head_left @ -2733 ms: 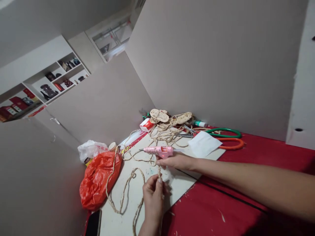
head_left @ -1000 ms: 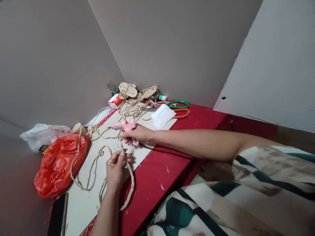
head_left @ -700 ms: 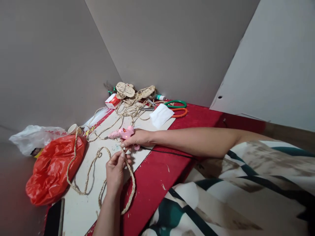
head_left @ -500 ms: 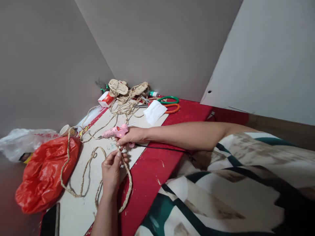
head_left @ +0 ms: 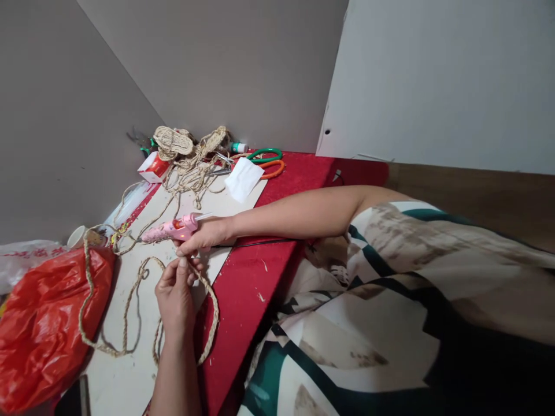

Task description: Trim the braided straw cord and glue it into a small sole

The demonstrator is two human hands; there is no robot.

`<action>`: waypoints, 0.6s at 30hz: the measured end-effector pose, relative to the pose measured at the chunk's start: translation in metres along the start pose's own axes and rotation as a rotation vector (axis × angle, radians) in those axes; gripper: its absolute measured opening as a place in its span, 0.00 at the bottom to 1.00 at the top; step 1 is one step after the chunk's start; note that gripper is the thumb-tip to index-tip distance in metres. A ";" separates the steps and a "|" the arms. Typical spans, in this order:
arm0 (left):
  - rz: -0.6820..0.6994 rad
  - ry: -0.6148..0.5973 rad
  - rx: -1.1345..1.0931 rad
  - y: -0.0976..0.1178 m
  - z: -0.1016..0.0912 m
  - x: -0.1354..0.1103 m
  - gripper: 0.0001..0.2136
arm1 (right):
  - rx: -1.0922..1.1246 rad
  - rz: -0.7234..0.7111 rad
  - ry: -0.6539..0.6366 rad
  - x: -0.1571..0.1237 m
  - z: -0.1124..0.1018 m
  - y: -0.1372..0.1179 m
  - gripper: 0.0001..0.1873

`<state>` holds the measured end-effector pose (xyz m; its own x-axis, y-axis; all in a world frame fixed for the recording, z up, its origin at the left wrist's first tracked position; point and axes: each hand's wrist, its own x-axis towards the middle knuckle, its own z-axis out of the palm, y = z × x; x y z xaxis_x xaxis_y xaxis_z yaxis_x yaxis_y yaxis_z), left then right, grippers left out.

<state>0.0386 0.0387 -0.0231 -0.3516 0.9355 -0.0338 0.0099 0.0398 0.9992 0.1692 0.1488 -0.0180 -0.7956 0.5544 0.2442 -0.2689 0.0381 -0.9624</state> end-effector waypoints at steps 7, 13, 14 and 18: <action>-0.040 -0.024 -0.065 -0.003 -0.003 0.006 0.13 | -0.047 0.004 0.044 0.001 0.000 0.006 0.10; -0.119 -0.074 -0.124 -0.001 -0.006 0.003 0.15 | -0.036 0.147 0.049 0.000 0.001 0.002 0.12; -0.124 -0.076 -0.128 -0.001 -0.007 0.002 0.15 | -0.013 0.159 0.049 0.000 0.002 0.002 0.11; -0.143 -0.115 -0.118 -0.002 -0.011 -0.003 0.15 | 0.110 0.214 0.039 -0.002 0.010 0.002 0.14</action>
<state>0.0292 0.0317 -0.0243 -0.2324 0.9574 -0.1716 -0.1445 0.1404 0.9795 0.1651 0.1394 -0.0188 -0.8197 0.5721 0.0289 -0.1557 -0.1739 -0.9724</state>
